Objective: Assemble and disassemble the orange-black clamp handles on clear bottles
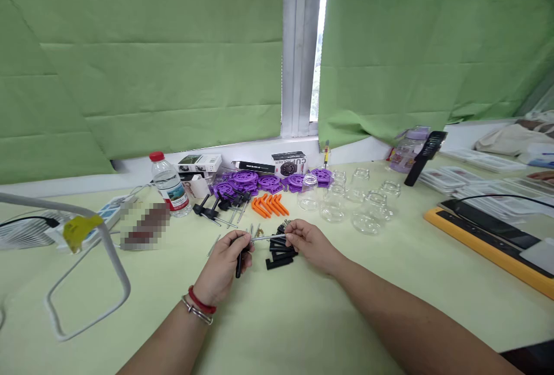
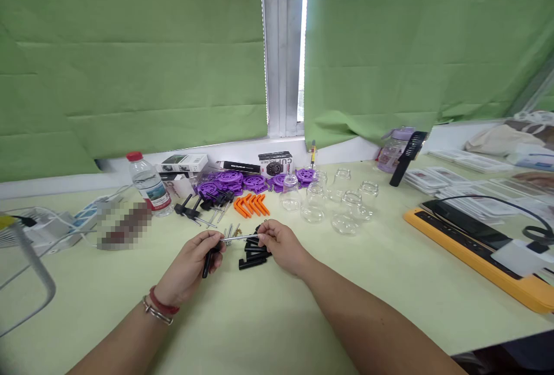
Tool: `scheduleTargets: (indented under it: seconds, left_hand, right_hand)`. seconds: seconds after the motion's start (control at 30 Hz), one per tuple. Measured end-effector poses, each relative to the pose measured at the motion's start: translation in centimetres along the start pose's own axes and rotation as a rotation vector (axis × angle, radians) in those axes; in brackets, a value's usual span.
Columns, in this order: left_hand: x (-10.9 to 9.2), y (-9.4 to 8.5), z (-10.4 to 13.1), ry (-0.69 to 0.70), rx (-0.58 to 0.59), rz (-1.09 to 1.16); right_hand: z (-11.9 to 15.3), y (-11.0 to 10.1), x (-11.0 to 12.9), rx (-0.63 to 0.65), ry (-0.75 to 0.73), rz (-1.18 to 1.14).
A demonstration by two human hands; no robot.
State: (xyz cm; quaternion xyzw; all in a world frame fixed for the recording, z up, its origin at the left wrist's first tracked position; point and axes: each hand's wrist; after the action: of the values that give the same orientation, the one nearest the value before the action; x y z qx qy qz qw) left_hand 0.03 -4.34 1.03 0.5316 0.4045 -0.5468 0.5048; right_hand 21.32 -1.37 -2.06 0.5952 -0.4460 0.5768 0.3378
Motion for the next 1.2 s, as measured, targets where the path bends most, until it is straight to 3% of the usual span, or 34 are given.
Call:
scheduleTargets:
  seconds: [0.87, 1.2]
  left_hand:
    - [0.11, 0.08, -0.06, -0.005, 0.003, -0.009]
    - [0.28, -0.15, -0.23, 0.000, -0.008, 0.006]
  right_hand:
    - [-0.16, -0.01, -0.22, 0.016, -0.004, 0.151]
    - [-0.02, 0.09, 0.33, 0.010, 0.018, 0.043]
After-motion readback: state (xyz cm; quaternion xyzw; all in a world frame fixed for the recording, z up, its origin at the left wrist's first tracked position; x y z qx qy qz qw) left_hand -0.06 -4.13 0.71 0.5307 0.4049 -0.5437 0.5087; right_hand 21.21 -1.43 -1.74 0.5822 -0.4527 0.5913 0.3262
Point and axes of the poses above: each hand's wrist, its own z-axis away from the middle knuckle, its own y-axis out of the palm, x = y × z, and after that the axes turned 4 degrees about x, right-handed
